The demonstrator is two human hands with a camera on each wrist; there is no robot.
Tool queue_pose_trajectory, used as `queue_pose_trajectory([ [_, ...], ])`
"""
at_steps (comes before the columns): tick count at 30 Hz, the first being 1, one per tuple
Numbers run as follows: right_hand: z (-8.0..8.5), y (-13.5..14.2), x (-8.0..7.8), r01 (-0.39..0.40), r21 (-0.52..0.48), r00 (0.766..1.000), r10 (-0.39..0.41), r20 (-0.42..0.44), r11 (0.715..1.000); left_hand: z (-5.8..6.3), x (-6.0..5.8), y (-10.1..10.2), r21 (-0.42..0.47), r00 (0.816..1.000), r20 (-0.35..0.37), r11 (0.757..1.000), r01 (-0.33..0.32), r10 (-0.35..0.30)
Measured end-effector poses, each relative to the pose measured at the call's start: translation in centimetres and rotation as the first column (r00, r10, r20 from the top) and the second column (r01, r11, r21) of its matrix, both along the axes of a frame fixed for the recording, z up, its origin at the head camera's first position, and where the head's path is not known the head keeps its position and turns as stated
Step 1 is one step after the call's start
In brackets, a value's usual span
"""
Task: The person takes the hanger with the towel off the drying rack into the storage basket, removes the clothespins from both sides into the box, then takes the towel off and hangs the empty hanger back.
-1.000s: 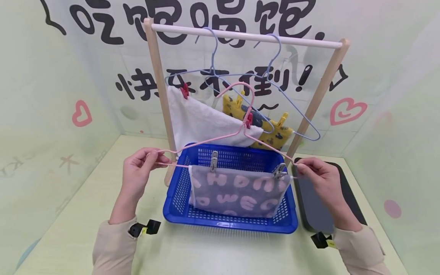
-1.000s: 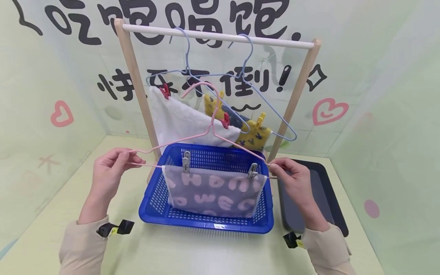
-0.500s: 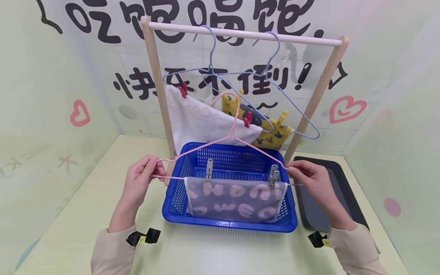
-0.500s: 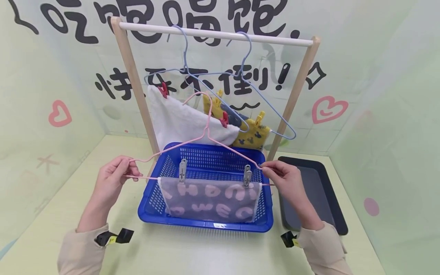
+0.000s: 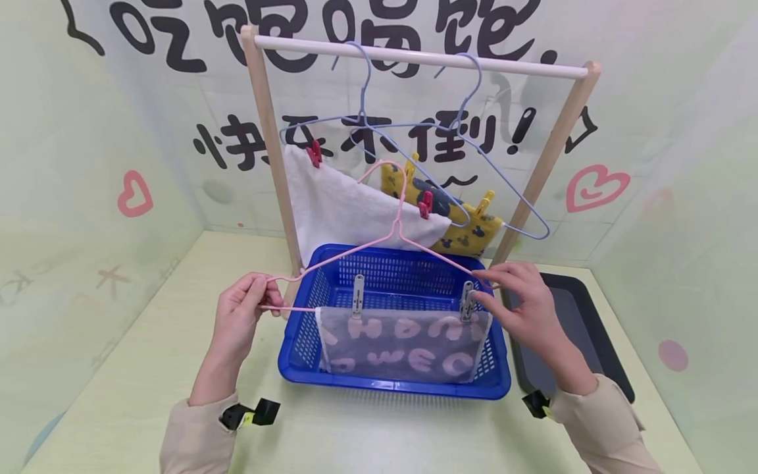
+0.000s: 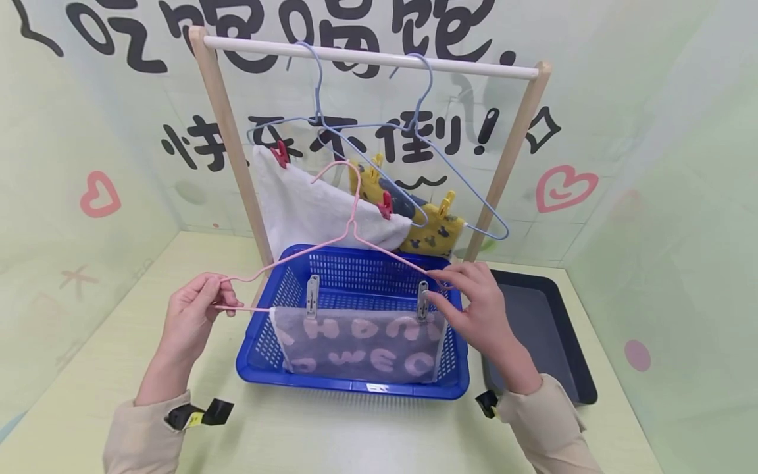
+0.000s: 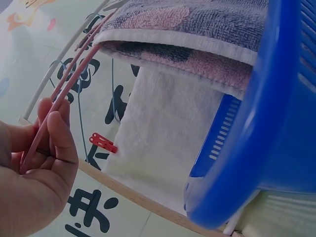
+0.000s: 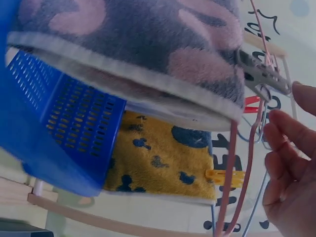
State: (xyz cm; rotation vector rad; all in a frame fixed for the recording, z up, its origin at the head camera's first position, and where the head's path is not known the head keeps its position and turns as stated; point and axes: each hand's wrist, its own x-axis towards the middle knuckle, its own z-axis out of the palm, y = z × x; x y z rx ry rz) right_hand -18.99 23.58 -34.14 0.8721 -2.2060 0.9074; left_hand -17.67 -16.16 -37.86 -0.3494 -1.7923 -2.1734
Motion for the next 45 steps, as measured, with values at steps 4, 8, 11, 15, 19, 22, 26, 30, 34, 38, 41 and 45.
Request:
queue_pose_trajectory([
  [4,0.2,-0.3,-0.1,0.037,0.077,0.997,-0.042,0.069,0.996,-0.1,-0.1,0.1,0.002,1.000,0.004,1.000,0.000,0.000],
  [8,0.4,-0.3,-0.1,0.029,0.111,0.992,-0.043,0.119,0.993,-0.2,-0.2,0.2,0.005,1.000,0.011,1.000,-0.001,0.000],
  [11,0.6,-0.2,0.0,0.000,0.098,0.986,-0.016,0.163,0.995,-0.3,-0.2,0.2,0.006,1.000,0.013,1.000,-0.003,0.003],
  [15,0.6,-0.1,0.1,-0.028,0.062,0.978,0.015,0.209,0.998,-0.4,-0.3,0.2,0.014,1.000,0.010,1.000,-0.003,0.003],
  [19,0.3,0.0,0.1,-0.033,0.008,0.967,0.030,0.253,0.999,-0.5,-0.5,0.3,0.021,1.000,0.010,1.000,-0.001,0.001],
  [22,0.1,0.2,0.1,-0.031,-0.038,0.959,0.040,0.281,0.999,-0.5,-0.5,0.4,0.015,1.000,0.012,1.000,-0.003,0.003],
  [26,0.2,0.4,0.2,-0.030,-0.111,0.945,0.065,0.321,0.993,-0.6,-0.6,0.4,0.009,1.000,0.015,1.000,-0.009,0.008],
  [30,0.6,0.9,0.4,-0.036,-0.203,0.909,0.116,0.400,0.979,-0.6,-0.6,0.3,0.008,1.000,0.022,1.000,-0.021,0.020],
  [34,0.9,1.9,0.5,0.023,-0.349,0.873,0.151,0.464,0.937,-0.7,-0.6,0.3,0.006,0.999,0.026,0.999,-0.032,0.032],
  [38,0.9,3.6,0.3,0.132,-0.488,0.882,0.122,0.454,0.863,-0.7,-0.6,0.3,0.016,0.999,0.019,0.999,-0.035,0.035],
  [41,0.2,5.1,-0.2,0.208,-0.554,0.895,0.071,0.440,0.806,-0.6,-0.6,0.3,0.021,0.999,0.019,0.999,-0.038,0.038],
  [45,-1.2,7.1,-0.9,0.246,-0.633,0.901,0.068,0.429,0.734,-0.7,-0.7,0.3,0.028,0.999,0.022,0.999,-0.037,0.037],
])
